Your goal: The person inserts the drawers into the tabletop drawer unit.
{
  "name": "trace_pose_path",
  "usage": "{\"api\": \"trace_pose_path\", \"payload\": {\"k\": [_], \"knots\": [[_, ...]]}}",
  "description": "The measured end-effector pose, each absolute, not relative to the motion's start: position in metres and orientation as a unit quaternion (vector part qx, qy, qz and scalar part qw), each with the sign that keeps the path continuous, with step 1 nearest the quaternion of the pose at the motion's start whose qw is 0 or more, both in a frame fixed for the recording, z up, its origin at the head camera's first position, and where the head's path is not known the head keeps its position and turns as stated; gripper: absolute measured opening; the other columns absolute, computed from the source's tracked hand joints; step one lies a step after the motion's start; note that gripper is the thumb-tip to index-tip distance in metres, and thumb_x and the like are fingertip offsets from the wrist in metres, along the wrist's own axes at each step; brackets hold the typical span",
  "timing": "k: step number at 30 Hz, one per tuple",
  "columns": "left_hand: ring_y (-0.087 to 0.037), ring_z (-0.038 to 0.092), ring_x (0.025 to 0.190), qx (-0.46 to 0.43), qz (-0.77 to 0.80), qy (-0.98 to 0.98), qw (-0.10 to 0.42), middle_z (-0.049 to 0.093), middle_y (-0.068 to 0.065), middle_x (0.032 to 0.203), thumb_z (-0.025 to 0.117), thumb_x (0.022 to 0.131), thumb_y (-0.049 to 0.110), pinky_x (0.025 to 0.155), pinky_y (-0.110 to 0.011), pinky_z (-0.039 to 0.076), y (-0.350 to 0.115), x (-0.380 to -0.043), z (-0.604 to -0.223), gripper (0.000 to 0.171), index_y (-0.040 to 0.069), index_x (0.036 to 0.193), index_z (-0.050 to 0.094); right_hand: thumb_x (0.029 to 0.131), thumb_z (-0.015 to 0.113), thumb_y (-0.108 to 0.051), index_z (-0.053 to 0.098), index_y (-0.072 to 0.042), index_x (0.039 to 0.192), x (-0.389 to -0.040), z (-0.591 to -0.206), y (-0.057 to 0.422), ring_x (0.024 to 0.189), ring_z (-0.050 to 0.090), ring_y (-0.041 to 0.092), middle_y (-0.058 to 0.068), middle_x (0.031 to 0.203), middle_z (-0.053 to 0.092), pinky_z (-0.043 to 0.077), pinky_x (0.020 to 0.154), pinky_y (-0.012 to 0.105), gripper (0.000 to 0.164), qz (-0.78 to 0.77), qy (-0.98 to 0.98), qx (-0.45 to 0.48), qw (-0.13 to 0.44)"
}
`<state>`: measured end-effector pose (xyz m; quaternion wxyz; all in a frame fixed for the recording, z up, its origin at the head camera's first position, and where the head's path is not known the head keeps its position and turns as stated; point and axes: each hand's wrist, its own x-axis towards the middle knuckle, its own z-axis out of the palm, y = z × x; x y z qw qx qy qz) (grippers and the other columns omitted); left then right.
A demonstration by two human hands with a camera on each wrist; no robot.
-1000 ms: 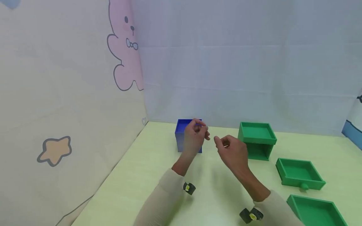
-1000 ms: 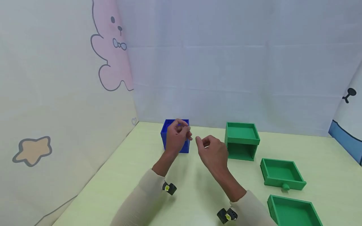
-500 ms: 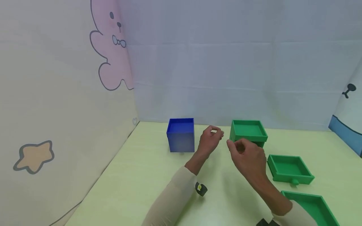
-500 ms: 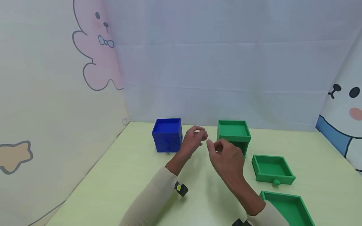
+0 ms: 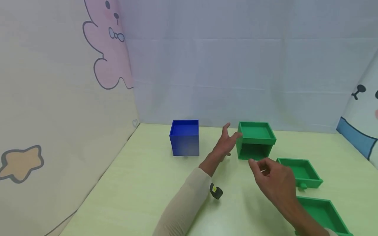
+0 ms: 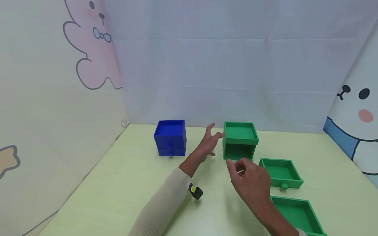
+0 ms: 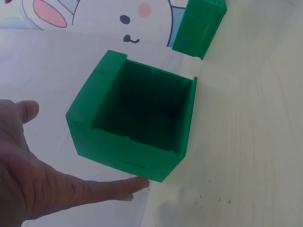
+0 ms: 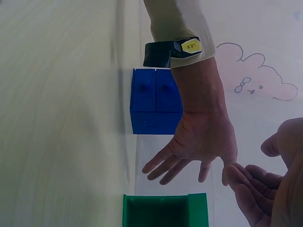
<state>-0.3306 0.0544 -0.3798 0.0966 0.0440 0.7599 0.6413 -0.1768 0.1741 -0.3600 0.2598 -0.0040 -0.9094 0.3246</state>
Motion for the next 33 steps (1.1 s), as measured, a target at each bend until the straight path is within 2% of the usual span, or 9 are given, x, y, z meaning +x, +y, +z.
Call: {"api": "trace_pose_path", "payload": {"k": [7, 12, 16, 21, 26, 30, 33], "knots": [[-0.039, 0.047, 0.133, 0.081, 0.635, 0.762, 0.094, 0.035, -0.007, 0.158, 0.056, 0.096, 0.051, 0.085, -0.068, 0.048, 0.055, -0.329, -0.382, 0.071, 0.044, 0.155, 0.018, 0.092, 0.070, -0.031, 0.070, -0.010, 0.076, -0.171, -0.359, 0.174, 0.057, 0.063, 0.011, -0.003, 0.066, 0.069, 0.045, 0.055, 0.031, 0.026, 0.312, -0.901, 0.011, 0.300], [-0.036, 0.035, 0.142, 0.120, 0.629, 0.763, 0.090, 0.027, 0.000, 0.162, 0.058, 0.097, 0.043, 0.087, -0.064, 0.048, 0.037, -0.328, -0.383, 0.067, 0.050, 0.153, 0.022, 0.092, 0.070, -0.029, 0.069, -0.010, 0.075, -0.175, -0.364, 0.166, 0.057, 0.062, 0.011, -0.004, 0.065, 0.068, 0.047, 0.058, 0.034, 0.025, 0.316, -0.902, 0.023, 0.292], [-0.033, 0.026, 0.147, 0.158, 0.620, 0.763, 0.095, 0.025, 0.002, 0.162, 0.060, 0.098, 0.035, 0.090, -0.062, 0.048, 0.027, -0.326, -0.381, 0.063, 0.049, 0.152, 0.029, 0.092, 0.070, -0.029, 0.069, -0.010, 0.075, -0.177, -0.367, 0.162, 0.057, 0.063, 0.010, -0.005, 0.065, 0.067, 0.048, 0.057, 0.033, 0.025, 0.326, -0.902, 0.033, 0.280], [-0.036, 0.031, 0.144, 0.186, 0.603, 0.768, 0.115, 0.027, 0.002, 0.162, 0.059, 0.099, 0.030, 0.090, -0.062, 0.048, 0.024, -0.325, -0.377, 0.057, 0.044, 0.150, 0.039, 0.094, 0.069, -0.030, 0.069, -0.010, 0.079, -0.177, -0.369, 0.162, 0.059, 0.065, 0.010, -0.004, 0.069, 0.069, 0.049, 0.057, 0.032, 0.025, 0.337, -0.904, 0.035, 0.262], [-0.038, 0.032, 0.144, 0.187, 0.600, 0.767, 0.126, 0.026, 0.001, 0.162, 0.058, 0.100, 0.029, 0.092, -0.062, 0.047, 0.027, -0.322, -0.377, 0.056, 0.043, 0.151, 0.039, 0.094, 0.068, -0.030, 0.069, -0.009, 0.083, -0.174, -0.370, 0.164, 0.060, 0.066, 0.009, -0.002, 0.077, 0.072, 0.050, 0.057, 0.031, 0.024, 0.339, -0.903, 0.036, 0.263], [-0.033, 0.041, 0.138, 0.196, 0.598, 0.765, 0.139, 0.029, 0.003, 0.161, 0.056, 0.102, 0.033, 0.093, -0.058, 0.048, 0.030, -0.320, -0.379, 0.052, 0.041, 0.150, 0.041, 0.092, 0.070, -0.024, 0.067, -0.008, 0.092, -0.169, -0.374, 0.167, 0.061, 0.068, 0.010, -0.002, 0.086, 0.073, 0.052, 0.056, 0.026, 0.016, 0.350, -0.891, 0.042, 0.286], [-0.032, 0.046, 0.134, 0.205, 0.592, 0.765, 0.147, 0.031, 0.002, 0.160, 0.055, 0.103, 0.035, 0.093, -0.057, 0.049, 0.031, -0.319, -0.379, 0.049, 0.038, 0.150, 0.042, 0.090, 0.072, -0.020, 0.063, -0.006, 0.103, -0.167, -0.376, 0.170, 0.064, 0.070, 0.013, -0.001, 0.096, 0.072, 0.052, 0.056, 0.023, 0.021, 0.356, -0.881, 0.045, 0.309]]}}
